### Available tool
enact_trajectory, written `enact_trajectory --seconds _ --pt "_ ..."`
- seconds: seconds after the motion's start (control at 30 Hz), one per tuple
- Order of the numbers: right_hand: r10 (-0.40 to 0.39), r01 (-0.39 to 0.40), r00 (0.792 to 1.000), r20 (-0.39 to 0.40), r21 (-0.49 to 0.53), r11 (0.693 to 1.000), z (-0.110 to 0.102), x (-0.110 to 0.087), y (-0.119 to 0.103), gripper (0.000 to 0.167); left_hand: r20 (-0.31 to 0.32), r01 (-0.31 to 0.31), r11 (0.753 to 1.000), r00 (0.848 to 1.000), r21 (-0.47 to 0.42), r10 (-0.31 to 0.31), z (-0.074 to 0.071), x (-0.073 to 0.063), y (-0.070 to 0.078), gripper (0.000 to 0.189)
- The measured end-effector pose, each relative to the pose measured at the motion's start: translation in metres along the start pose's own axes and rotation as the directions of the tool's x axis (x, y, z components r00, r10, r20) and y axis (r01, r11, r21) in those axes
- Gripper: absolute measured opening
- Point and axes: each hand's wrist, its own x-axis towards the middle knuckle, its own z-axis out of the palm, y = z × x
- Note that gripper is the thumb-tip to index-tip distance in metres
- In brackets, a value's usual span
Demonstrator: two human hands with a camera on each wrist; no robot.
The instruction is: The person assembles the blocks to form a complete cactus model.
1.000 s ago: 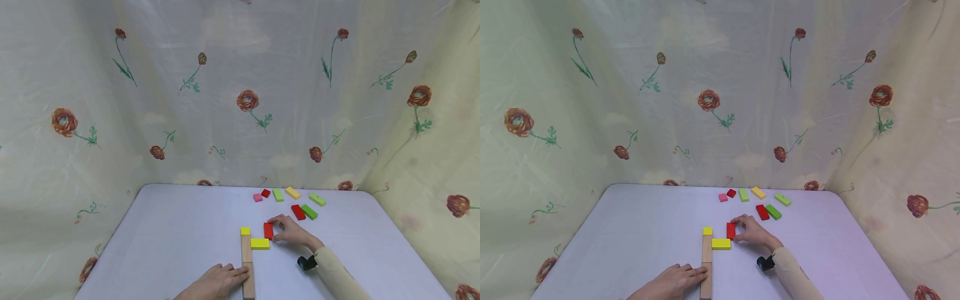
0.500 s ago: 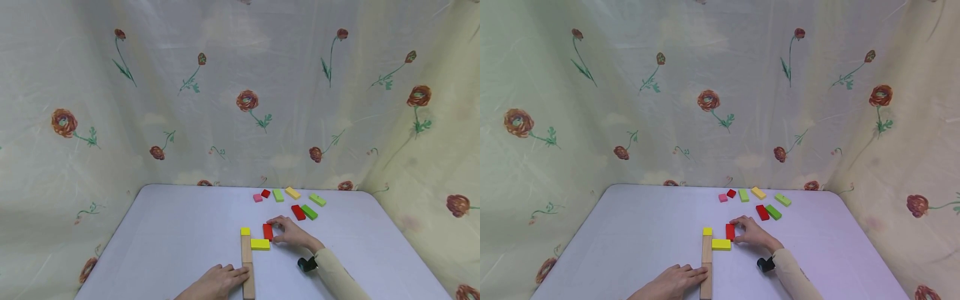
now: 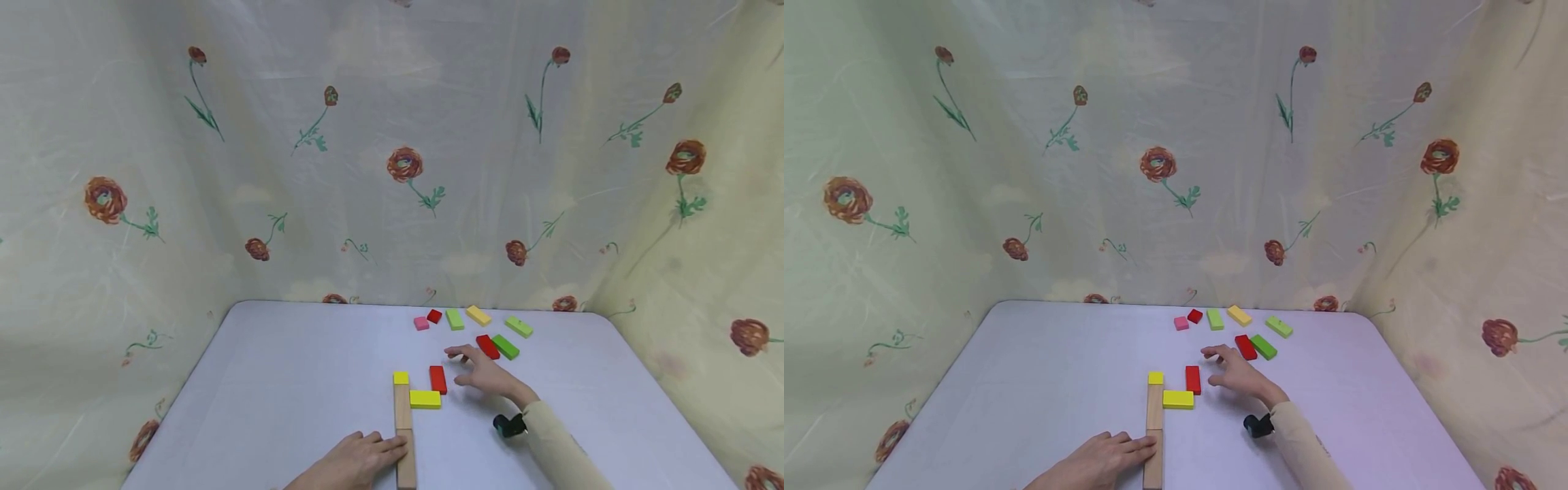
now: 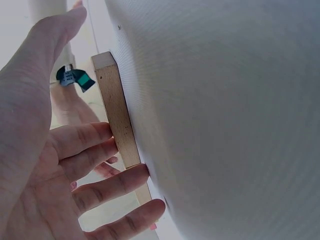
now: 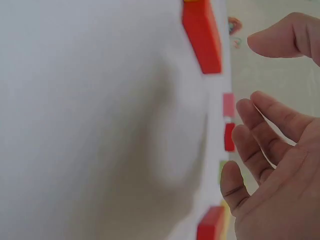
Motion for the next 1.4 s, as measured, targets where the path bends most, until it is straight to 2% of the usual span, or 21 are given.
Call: enact_trajectory --seconds 0.2,0.47,0.63,0.73,0.97,1.2,1.4 --pt "0.013 -0.012 0.999 -0.030 0.044 0.999 -0.025 0.000 0.010 0.056 -0.018 -0.014 1.000 1.000 0.009 0.015 0.000 -0.001 0.000 0.078" --pt "0.097 -0.095 0.991 -0.088 0.028 0.995 -0.053 -0.004 0.035 0.059 -0.029 -0.012 1.000 1.000 0.000 0.012 0.002 -0.001 0.001 0.078" --pt "0.069 -0.067 0.991 -0.113 0.027 0.997 -0.065 -0.005 0.053 0.060 -0.026 -0.011 1.000 1.000 0.006 0.011 0.001 -0.002 0.001 0.078" --pt "0.058 -0.056 0.991 -0.120 0.027 0.998 -0.070 -0.004 0.061 0.061 -0.017 -0.006 1.000 1.000 0.013 0.006 -0.001 -0.002 0.002 0.078" --pt "0.133 -0.129 0.986 -0.100 0.051 0.990 -0.075 0.002 0.077 0.067 -0.023 -0.003 1.000 1.000 0.015 0.003 0.000 -0.002 0.002 0.079" --pt "0.172 -0.169 0.984 -0.055 0.063 0.984 -0.075 0.007 0.086 0.075 -0.038 -0.017 1.000 0.999 0.002 0.017 0.002 -0.003 0.000 0.078" --pt "0.230 -0.228 0.972 -0.044 0.050 0.972 -0.073 0.011 0.088 0.074 -0.064 -0.028 0.999 0.998 0.025 0.029 0.002 -0.003 -0.001 0.079"
